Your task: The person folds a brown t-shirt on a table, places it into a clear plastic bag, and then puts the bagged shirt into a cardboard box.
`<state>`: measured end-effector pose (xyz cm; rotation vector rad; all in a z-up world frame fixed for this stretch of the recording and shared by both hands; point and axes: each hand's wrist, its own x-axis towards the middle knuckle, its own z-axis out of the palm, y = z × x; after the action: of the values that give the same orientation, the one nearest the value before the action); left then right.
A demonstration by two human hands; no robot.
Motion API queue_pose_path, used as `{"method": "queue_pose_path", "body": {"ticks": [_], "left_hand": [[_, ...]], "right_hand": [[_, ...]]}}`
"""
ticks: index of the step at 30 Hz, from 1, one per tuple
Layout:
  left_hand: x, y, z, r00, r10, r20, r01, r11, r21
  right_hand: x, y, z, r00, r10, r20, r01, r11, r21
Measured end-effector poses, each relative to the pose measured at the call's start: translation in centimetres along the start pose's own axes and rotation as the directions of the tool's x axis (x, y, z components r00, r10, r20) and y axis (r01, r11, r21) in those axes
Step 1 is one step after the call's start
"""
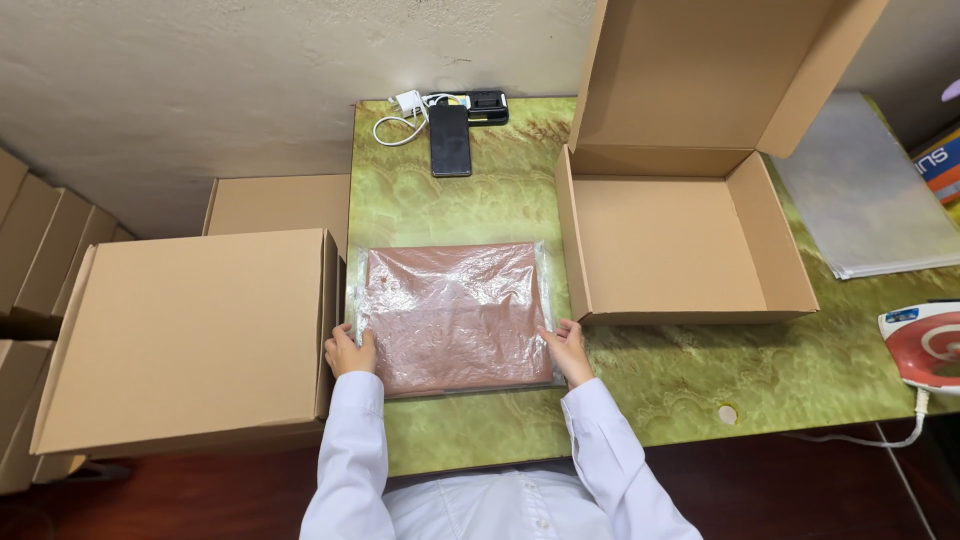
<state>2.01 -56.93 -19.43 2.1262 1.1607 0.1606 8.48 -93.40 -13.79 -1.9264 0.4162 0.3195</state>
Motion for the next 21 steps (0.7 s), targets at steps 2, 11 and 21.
{"method": "queue_pose_path", "body": {"ticks": [2, 11, 21], "left_hand": [[1.9, -0.9, 1.0, 0.999, -0.007, 0.039, 0.007, 1.000, 0.006], [8.3, -3.6, 4.2, 0.951, 0.071, 0.300, 0.014, 0.963, -0.271], [0.4, 7.9, -1.6, 0.953, 0.251, 0.167, -0.074, 0.733, -0.676]], "right_hand": [[1.5, 1.1, 0.2, 1.000, 0.009, -0.018, -0.011, 0.993, -0.114], [4.6, 0.3, 1.9, 0.991, -0.123, 0.055, 0.124, 0.992, -0.029], [0.4, -13.0, -9.5, 0.875, -0.484, -0.003, 0.471, 0.849, 0.241]]}}
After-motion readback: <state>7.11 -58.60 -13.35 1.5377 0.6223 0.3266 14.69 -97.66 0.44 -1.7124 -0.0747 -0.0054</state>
